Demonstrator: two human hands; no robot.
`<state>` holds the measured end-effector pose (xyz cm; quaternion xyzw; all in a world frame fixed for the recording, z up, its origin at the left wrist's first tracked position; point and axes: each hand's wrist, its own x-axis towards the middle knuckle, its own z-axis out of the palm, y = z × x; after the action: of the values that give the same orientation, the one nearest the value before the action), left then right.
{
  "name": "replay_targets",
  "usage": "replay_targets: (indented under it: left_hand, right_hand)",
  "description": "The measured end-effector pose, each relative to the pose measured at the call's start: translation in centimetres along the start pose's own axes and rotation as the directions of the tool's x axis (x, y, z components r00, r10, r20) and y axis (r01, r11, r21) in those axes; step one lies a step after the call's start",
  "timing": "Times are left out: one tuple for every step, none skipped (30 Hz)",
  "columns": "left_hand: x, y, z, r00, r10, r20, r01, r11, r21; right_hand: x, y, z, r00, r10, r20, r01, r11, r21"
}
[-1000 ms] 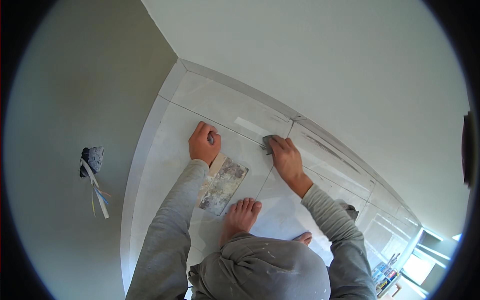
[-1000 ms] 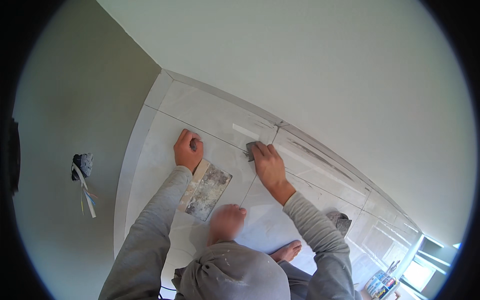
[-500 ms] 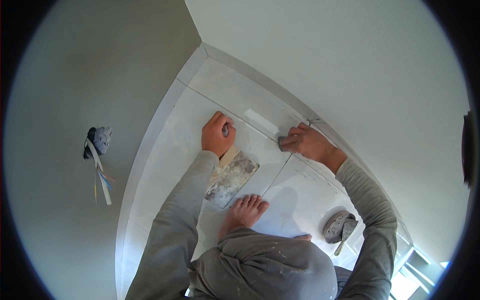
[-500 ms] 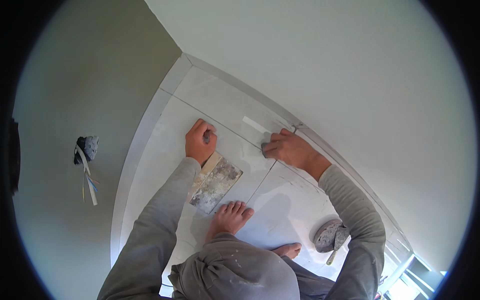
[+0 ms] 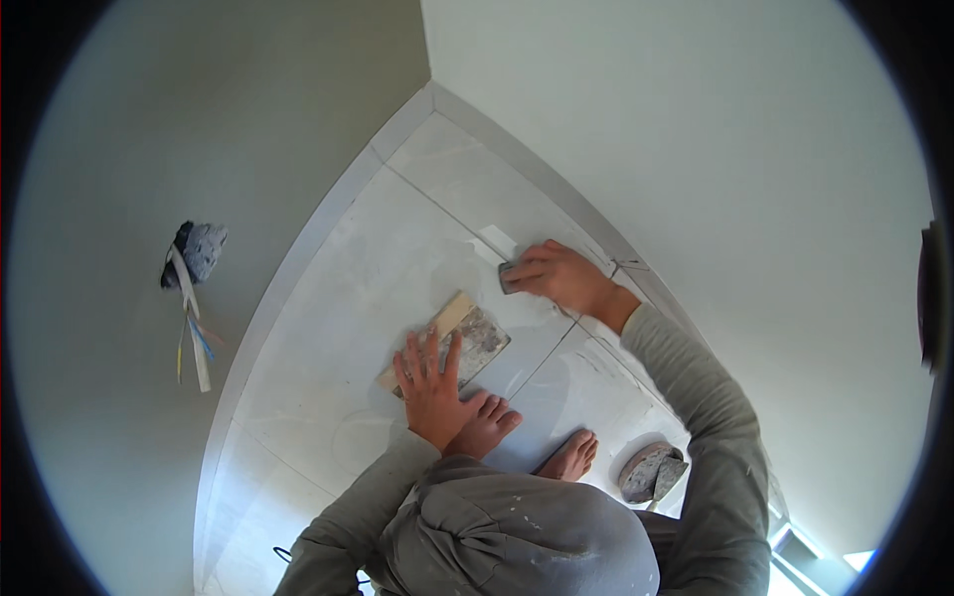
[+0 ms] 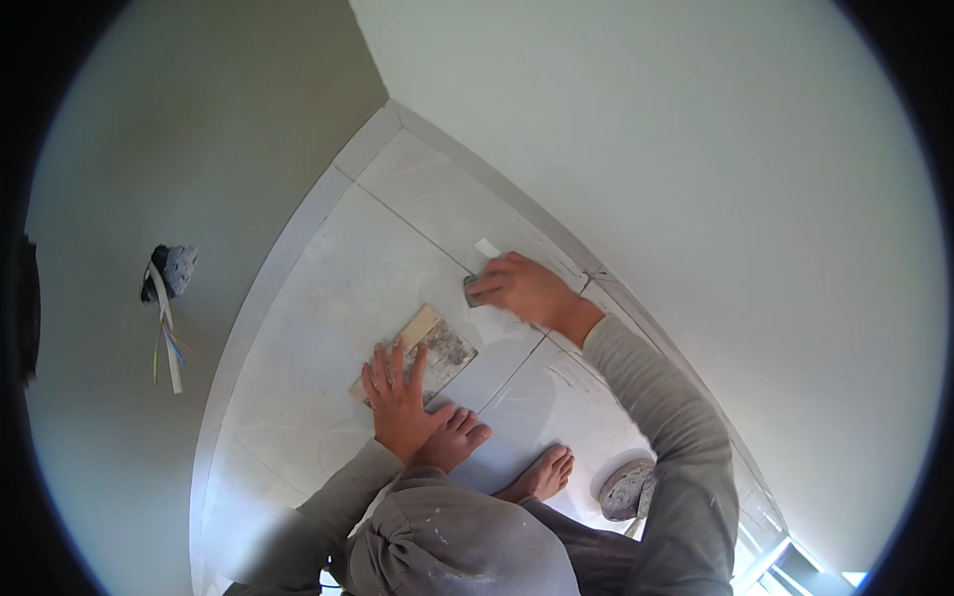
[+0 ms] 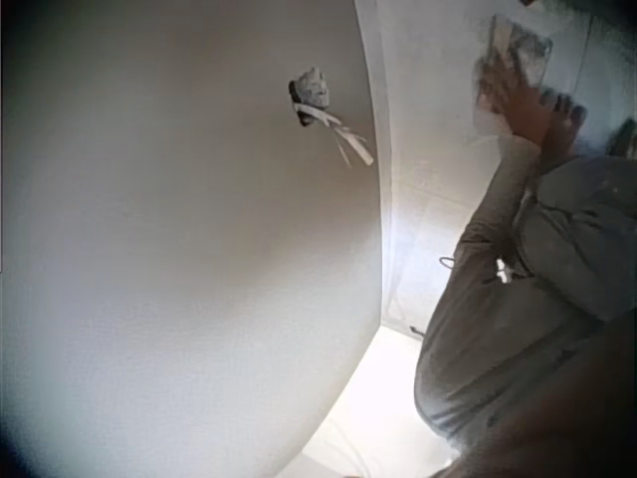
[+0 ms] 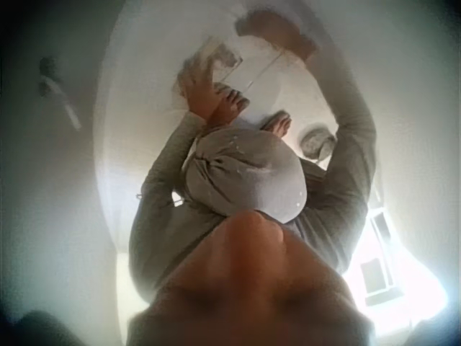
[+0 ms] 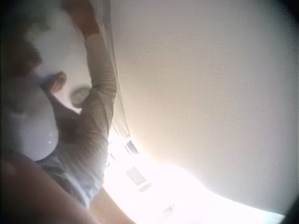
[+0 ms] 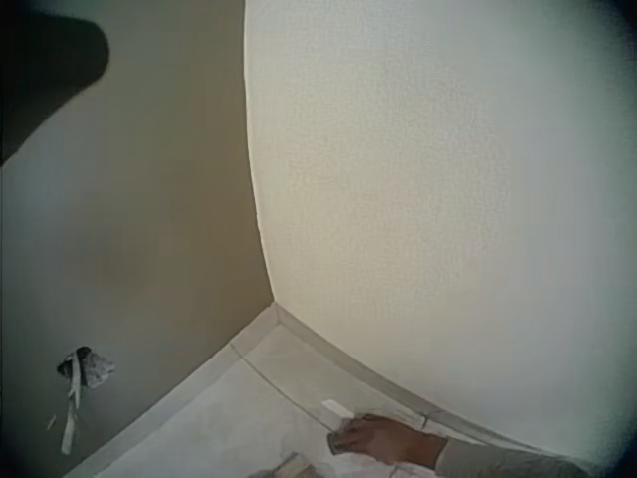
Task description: The person applies grout to the seams between wall tiles using a small handheld applicator and a rectangular float, periodically taking more grout from a small container with a putty knife.
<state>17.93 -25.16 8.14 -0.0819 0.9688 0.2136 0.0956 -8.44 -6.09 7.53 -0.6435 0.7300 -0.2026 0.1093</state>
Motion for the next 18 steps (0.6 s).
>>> replay_targets:
  left_hand:
    - [-0.4, -0.1, 0.1, 0.998, -0.052, -0.022, 0.053, 0.997, 0.050]
    - [-0.6, -0.6, 0.1, 0.997, -0.072, -0.026, 0.073, 0.996, 0.055]
    - [-0.6, -0.4, 0.1, 0.995, -0.094, -0.032, 0.095, 0.994, 0.054]
    - [-0.7, -0.7, -0.2, 0.994, -0.103, -0.046, 0.106, 0.993, 0.058]
    - [-1.3, -1.1, 0.0, 0.992, -0.114, -0.051, 0.117, 0.991, 0.064]
    - [-1.6, -1.3, 0.2, 0.993, -0.090, -0.081, 0.095, 0.993, 0.068]
    - [-1.7, -1.5, 0.4, 0.992, -0.064, -0.111, 0.072, 0.995, 0.074]
    - [-1.8, -1.8, 0.6, 0.991, -0.059, -0.122, 0.069, 0.995, 0.076]
    - [-1.7, -2.1, 0.7, 0.988, -0.055, -0.146, 0.067, 0.994, 0.081]
    - [-1.8, -2.5, 0.6, 0.984, -0.054, -0.168, 0.070, 0.993, 0.090]
    - [-1.8, -3.0, 0.4, 0.984, -0.049, -0.172, 0.066, 0.993, 0.094]
    - [-2.3, -3.0, 0.5, 0.979, -0.072, -0.191, 0.093, 0.990, 0.105]
    - [-2.8, -3.1, 0.7, 0.973, -0.094, -0.210, 0.120, 0.986, 0.115]
    - [-3.6, -3.4, 0.9, 0.972, -0.110, -0.208, 0.137, 0.983, 0.122]
    - [-3.0, -5.5, 0.5, 0.969, -0.132, -0.208, 0.161, 0.979, 0.127]
    - [-3.3, -6.2, 0.6, 0.959, -0.160, -0.235, 0.198, 0.969, 0.145]
    - [-3.7, -6.8, 0.6, 0.957, -0.156, -0.243, 0.195, 0.970, 0.145]
    - [-4.4, -7.0, 0.8, 0.955, -0.175, -0.239, 0.213, 0.967, 0.141]
  right_hand:
    - [-0.3, 0.1, -0.3, 1.000, -0.021, 0.000, 0.021, 1.000, 0.011]
    - [-0.7, 0.1, -0.9, 0.992, 0.071, 0.101, -0.068, 0.997, -0.026]
    - [-1.2, -0.1, -1.5, 0.965, 0.164, 0.205, -0.153, 0.986, -0.069]
    - [-0.5, -0.9, -2.4, 0.967, 0.150, 0.204, -0.139, 0.988, -0.064]
    - [0.3, -1.7, -3.1, 0.912, 0.212, 0.351, -0.168, 0.974, -0.152]
    - [0.8, -2.1, -4.1, 0.829, 0.295, 0.475, -0.187, 0.947, -0.261]
    - [0.8, -1.9, -4.0, 0.832, 0.297, 0.468, -0.184, 0.945, -0.271]
    - [0.7, -1.3, -3.3, 0.939, 0.152, 0.309, -0.116, 0.984, -0.131]
    - [0.5, -1.0, -2.7, 0.992, 0.023, 0.121, -0.023, 1.000, -0.004]
    - [-0.4, -0.6, -2.3, 0.993, 0.025, 0.115, -0.024, 1.000, -0.007]
    - [-1.9, -0.1, -2.5, 0.988, 0.084, 0.132, -0.085, 0.996, 0.002]
    - [-2.3, -0.3, -2.8, 0.981, 0.124, 0.152, -0.130, 0.991, 0.029]
    - [-2.5, -0.6, -2.9, 0.982, 0.109, 0.151, -0.117, 0.992, 0.042]
    - [-2.8, -0.9, -3.2, 0.935, 0.187, 0.303, -0.169, 0.982, -0.086]
    - [-1.2, -1.2, -4.0, 0.840, 0.313, 0.444, -0.229, 0.945, -0.234]
    - [-0.4, -1.5, -3.7, 0.840, 0.316, 0.440, -0.228, 0.943, -0.242]
    - [0.8, -1.9, -3.1, 0.912, 0.235, 0.336, -0.209, 0.971, -0.112]
    - [0.8, -2.2, -2.5, 0.962, 0.162, 0.217, -0.170, 0.985, 0.017]
